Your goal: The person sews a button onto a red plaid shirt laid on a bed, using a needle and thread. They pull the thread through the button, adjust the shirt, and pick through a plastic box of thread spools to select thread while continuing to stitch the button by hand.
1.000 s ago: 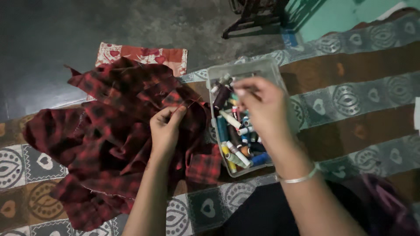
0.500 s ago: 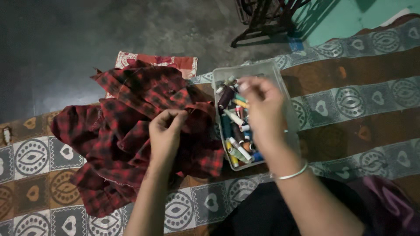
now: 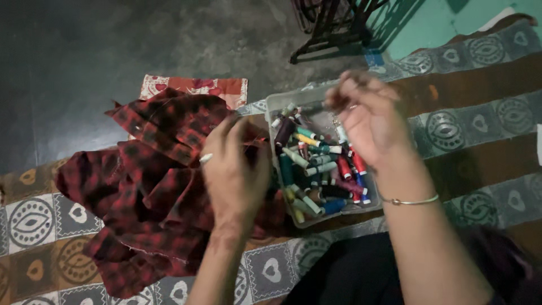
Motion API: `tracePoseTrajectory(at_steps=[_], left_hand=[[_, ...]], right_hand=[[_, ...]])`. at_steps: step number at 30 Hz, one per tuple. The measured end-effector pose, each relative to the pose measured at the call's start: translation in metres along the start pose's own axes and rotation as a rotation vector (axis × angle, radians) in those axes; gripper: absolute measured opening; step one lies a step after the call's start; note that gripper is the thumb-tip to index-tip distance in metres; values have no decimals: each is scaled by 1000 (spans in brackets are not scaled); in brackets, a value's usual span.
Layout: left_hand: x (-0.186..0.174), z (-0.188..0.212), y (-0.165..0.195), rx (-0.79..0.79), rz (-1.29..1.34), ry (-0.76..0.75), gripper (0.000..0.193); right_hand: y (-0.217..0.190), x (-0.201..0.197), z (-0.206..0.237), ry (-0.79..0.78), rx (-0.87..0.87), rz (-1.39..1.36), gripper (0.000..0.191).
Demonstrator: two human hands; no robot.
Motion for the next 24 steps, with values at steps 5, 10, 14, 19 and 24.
tracePoseTrajectory(at_steps=[5,10,14,19,24], left_hand=[[68,-33,55,-47,876,-410,67],[66,-2,45,-242,680,-626,24],[35,72,-6,-795,695,-835,26],[-19,109,-79,-976,307,-703,32],[-37,132,-131,-1030,77,-784,40]], right_hand=[[4,29,14,-354,179,-189,8],[-18,-13,-2,-242,140,-498,8],[-8,-66,-12,113,110,-332,9],[-4,-95,-12,251,61,-142,10],[-9,-113,-11,335,27,-85,8]])
Point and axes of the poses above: each hand's wrist, its own z-axis away from the middle knuckle, its own x-axis out of the palm, y = z × x, the point moved 8 cm from there along -z, towards the middle knuckle, and after that the axes turned 6 degrees about -y, right-handed, at the moved point
